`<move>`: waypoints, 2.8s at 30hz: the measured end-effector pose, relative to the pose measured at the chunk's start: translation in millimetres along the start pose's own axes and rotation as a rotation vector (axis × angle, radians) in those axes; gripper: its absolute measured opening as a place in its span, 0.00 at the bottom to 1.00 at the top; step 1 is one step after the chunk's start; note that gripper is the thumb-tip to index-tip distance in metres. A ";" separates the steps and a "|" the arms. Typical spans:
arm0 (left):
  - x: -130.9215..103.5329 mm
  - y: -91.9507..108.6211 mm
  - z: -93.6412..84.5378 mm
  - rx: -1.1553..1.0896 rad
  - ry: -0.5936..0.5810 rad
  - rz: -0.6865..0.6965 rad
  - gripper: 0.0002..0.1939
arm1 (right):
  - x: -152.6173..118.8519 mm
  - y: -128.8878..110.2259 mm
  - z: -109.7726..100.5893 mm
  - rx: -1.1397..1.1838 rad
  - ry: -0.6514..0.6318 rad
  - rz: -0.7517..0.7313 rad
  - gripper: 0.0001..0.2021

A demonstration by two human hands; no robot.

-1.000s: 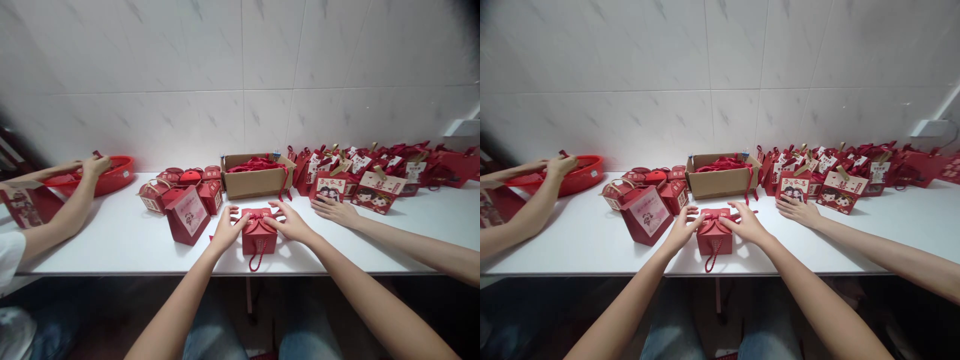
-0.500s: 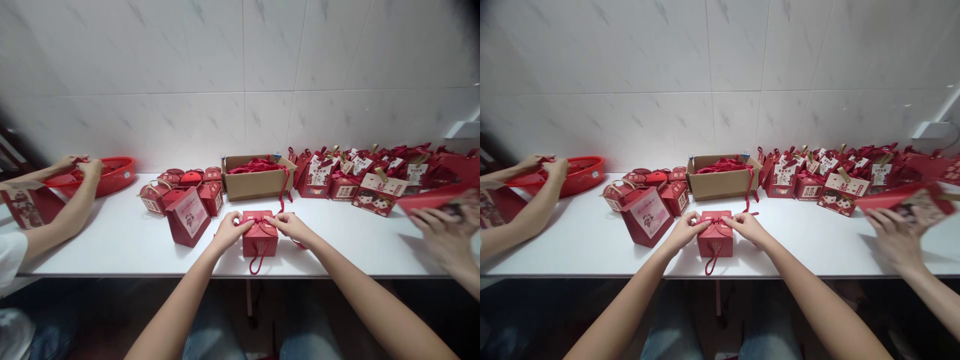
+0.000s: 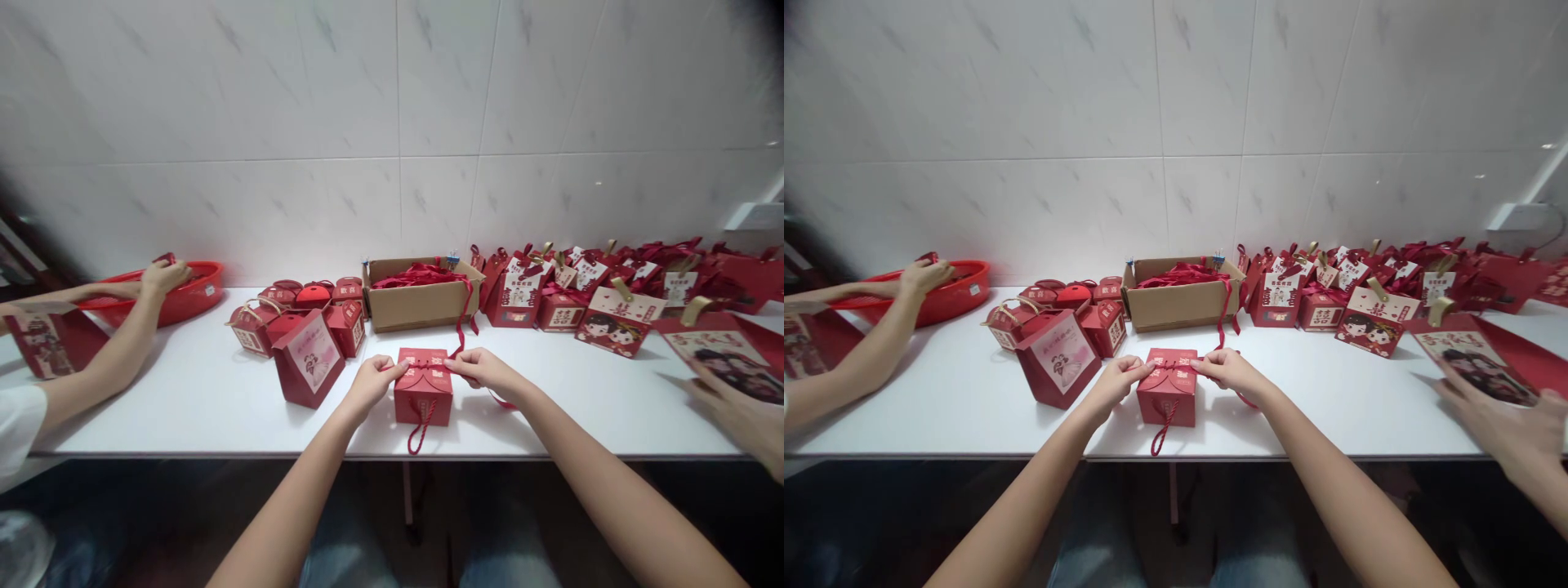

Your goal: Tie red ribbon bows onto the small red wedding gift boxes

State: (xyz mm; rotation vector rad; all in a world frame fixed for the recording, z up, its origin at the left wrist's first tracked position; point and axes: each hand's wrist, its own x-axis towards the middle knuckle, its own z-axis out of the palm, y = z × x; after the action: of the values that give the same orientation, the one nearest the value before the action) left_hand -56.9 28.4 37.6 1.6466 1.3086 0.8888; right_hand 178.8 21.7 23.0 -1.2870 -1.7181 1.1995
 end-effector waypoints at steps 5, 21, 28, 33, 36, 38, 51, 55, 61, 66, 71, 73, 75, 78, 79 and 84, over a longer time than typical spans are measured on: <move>-0.3 -2.8 1.0 0.023 0.044 0.043 0.26 | -10.5 -4.1 -15.4 0.149 -0.146 -0.023 0.22; 10.8 34.7 16.0 -0.008 0.156 0.322 0.14 | -8.3 -31.0 3.1 0.534 -0.040 -0.203 0.16; 13.1 66.9 30.1 0.077 0.145 0.466 0.09 | -5.7 -34.6 10.1 0.446 0.059 -0.229 0.15; 14.7 61.2 22.4 0.093 0.124 0.462 0.10 | -2.8 -37.3 21.7 0.358 0.109 -0.212 0.16; 17.6 43.4 7.8 0.084 0.219 0.352 0.16 | -2.5 -37.7 28.6 0.363 0.167 -0.184 0.17; 17.7 29.6 -3.9 0.106 0.203 0.280 0.17 | -2.7 -37.0 31.2 0.364 0.178 -0.181 0.17; 12.8 2.9 -5.3 -0.062 -0.143 0.066 0.21 | 8.3 -31.2 40.4 0.082 0.198 -0.213 0.11; 11.5 6.2 -14.1 -0.100 -0.135 0.045 0.22 | 12.4 -28.1 46.9 -0.045 0.322 -0.221 0.06; 10.5 47.7 -21.7 -0.223 -0.234 0.100 0.19 | 6.9 -41.2 46.9 -0.271 0.285 -0.371 0.07; 22.8 71.0 -12.3 -0.393 -0.278 0.154 0.25 | 3.1 -41.4 44.6 -0.397 0.210 -0.483 0.11; 20.8 46.9 -9.7 -0.182 -0.111 0.204 0.21 | 7.6 -34.3 44.7 -0.267 0.268 -0.409 0.13; 15.6 33.4 -9.5 -0.114 -0.120 0.210 0.19 | 9.1 -32.5 44.5 -0.186 0.246 -0.404 0.13; 11.6 22.9 -8.4 -0.074 -0.106 0.230 0.16 | 10.1 -30.5 44.8 -0.118 0.232 -0.407 0.11; 9.3 14.2 -4.7 -0.068 -0.053 0.288 0.12 | 10.9 -26.4 45.8 0.003 0.260 -0.386 0.07; 9.2 13.0 -2.8 -0.079 -0.050 0.310 0.12 | 11.1 -25.1 46.1 0.035 0.278 -0.377 0.07; 10.1 11.9 8.8 -0.114 -0.038 0.372 0.12 | 9.8 -23.3 45.6 0.026 0.316 -0.409 0.11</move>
State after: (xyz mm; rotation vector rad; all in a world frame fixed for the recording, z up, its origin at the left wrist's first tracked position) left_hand -42.3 35.4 45.3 1.8369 0.9204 1.1214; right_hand 127.2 16.4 28.5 -0.9838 -1.6219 0.7368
